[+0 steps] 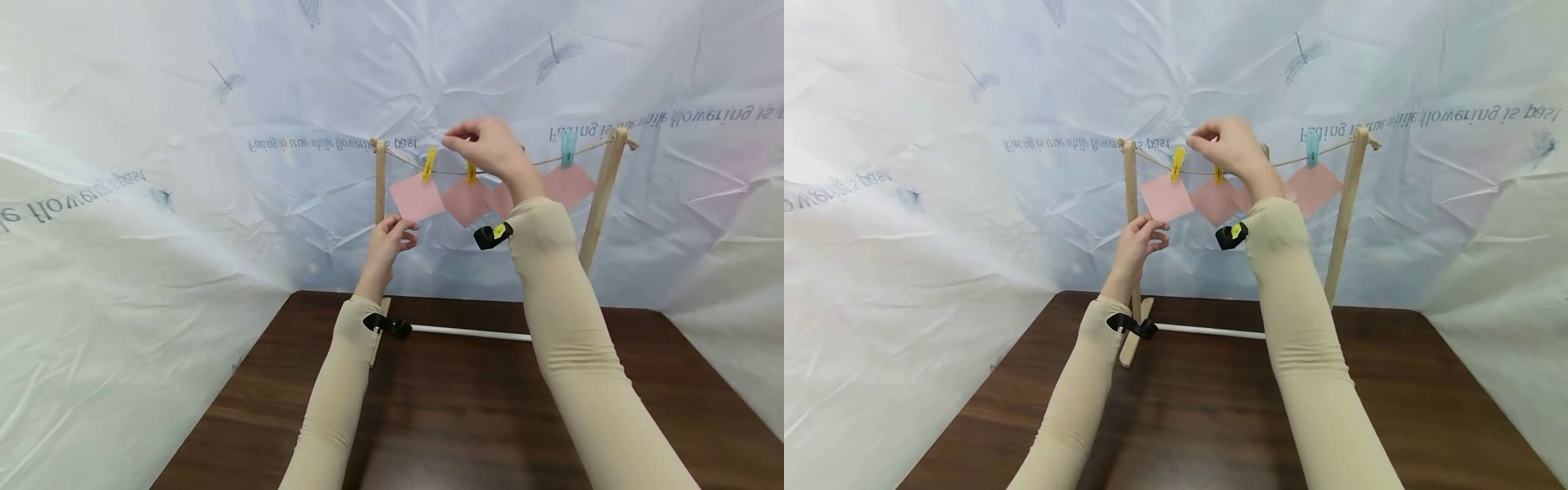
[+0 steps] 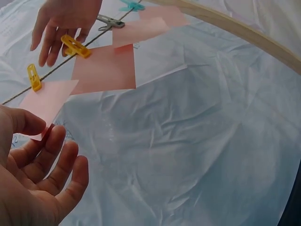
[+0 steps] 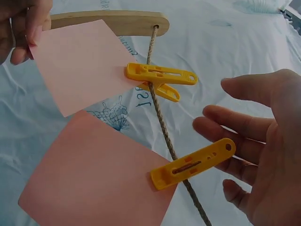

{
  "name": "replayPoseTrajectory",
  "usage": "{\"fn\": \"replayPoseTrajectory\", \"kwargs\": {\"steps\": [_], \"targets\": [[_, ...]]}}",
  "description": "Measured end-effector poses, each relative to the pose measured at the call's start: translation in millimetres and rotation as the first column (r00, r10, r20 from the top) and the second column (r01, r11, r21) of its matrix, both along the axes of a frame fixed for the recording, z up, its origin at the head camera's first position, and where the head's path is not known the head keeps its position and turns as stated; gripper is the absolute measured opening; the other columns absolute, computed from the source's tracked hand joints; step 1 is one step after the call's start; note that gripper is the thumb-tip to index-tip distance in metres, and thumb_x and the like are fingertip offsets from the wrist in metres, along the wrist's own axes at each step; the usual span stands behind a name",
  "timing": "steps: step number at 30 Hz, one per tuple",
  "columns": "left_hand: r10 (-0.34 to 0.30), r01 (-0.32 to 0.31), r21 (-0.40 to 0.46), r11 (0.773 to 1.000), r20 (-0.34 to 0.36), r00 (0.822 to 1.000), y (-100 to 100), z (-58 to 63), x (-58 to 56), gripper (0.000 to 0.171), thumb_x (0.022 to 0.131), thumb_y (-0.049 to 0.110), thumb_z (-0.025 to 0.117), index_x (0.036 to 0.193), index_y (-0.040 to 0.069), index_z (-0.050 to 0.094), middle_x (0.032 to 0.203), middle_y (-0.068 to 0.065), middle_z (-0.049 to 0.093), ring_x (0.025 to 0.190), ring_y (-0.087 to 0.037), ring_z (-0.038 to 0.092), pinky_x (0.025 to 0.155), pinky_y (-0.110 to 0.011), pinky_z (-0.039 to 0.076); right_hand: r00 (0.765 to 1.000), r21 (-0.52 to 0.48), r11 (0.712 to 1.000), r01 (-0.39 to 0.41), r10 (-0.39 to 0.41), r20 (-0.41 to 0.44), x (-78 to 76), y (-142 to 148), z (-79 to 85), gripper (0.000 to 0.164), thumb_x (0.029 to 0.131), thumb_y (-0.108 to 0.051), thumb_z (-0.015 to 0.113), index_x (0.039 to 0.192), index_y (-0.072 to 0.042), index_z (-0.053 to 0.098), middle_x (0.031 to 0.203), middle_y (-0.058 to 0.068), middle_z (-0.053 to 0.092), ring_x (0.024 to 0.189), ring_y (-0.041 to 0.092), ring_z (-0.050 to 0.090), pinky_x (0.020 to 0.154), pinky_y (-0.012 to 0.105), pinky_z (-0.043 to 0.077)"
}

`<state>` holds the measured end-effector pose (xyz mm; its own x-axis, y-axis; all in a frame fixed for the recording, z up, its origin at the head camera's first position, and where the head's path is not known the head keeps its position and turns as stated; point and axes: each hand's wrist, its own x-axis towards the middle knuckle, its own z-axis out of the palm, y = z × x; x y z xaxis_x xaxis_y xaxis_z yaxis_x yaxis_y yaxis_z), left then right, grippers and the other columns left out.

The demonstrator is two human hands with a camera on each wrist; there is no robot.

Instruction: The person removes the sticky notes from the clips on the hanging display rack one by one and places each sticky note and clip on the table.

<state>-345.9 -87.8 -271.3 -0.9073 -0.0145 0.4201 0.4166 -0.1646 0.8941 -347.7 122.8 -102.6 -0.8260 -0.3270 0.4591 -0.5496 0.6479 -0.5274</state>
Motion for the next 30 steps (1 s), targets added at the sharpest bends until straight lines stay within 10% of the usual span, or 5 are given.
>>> {"fn": "replayPoseTrajectory", "kwargs": {"steps": [10, 18, 30], "targets": [[0.06, -0.06, -0.112, 0.992, -0.009, 0.998, 2, -2.4, 6.8, 0.015, 0.099, 0.014, 0.053, 0.092, 0.006, 0.065, 0.089, -0.003, 0.067, 0.078, -0.027, 0.064, 0.085, -0.047, 0.058, 0.982, 0.097, 0.995, -0.008, -0.01, 0.19, -5.9, -3, 0.8, 0.073, 0.094, -0.064, 0.056, 0.143, -0.01, 0.057, 0.136, 0.015, 0.058, 0.126, 0.03, 0.051, 0.107, 0.052, 0.039], [0.053, -0.063, -0.184, 0.981, -0.059, 0.997, 9, 9.6, 5.6, 0.021, 0.099, 0.016, 0.052, 0.096, 0.001, 0.067, 0.087, -0.005, 0.067, 0.073, -0.021, 0.063, 0.079, -0.039, 0.059, 0.981, 0.028, 0.999, -0.015, 0.009, 0.196, -7.5, 4, -0.6, 0.062, 0.095, -0.059, 0.057, 0.128, -0.007, 0.065, 0.133, 0.011, 0.056, 0.084, 0.024, 0.041, 0.076, 0.039, 0.038], [0.057, -0.066, -0.168, 0.984, -0.057, 0.997, 6, 9.6, 1.8, 0.018, 0.099, 0.013, 0.052, 0.088, 0.006, 0.065, 0.085, -0.01, 0.067, 0.076, -0.033, 0.065, 0.085, -0.049, 0.057, 0.973, -0.046, 0.999, 0.017, -0.006, 0.231, -13.7, 0, -1.7, 0.057, 0.093, -0.058, 0.06, 0.117, -0.007, 0.067, 0.12, 0.005, 0.055, 0.099, 0.025, 0.045, 0.074, 0.035, 0.037]]}}
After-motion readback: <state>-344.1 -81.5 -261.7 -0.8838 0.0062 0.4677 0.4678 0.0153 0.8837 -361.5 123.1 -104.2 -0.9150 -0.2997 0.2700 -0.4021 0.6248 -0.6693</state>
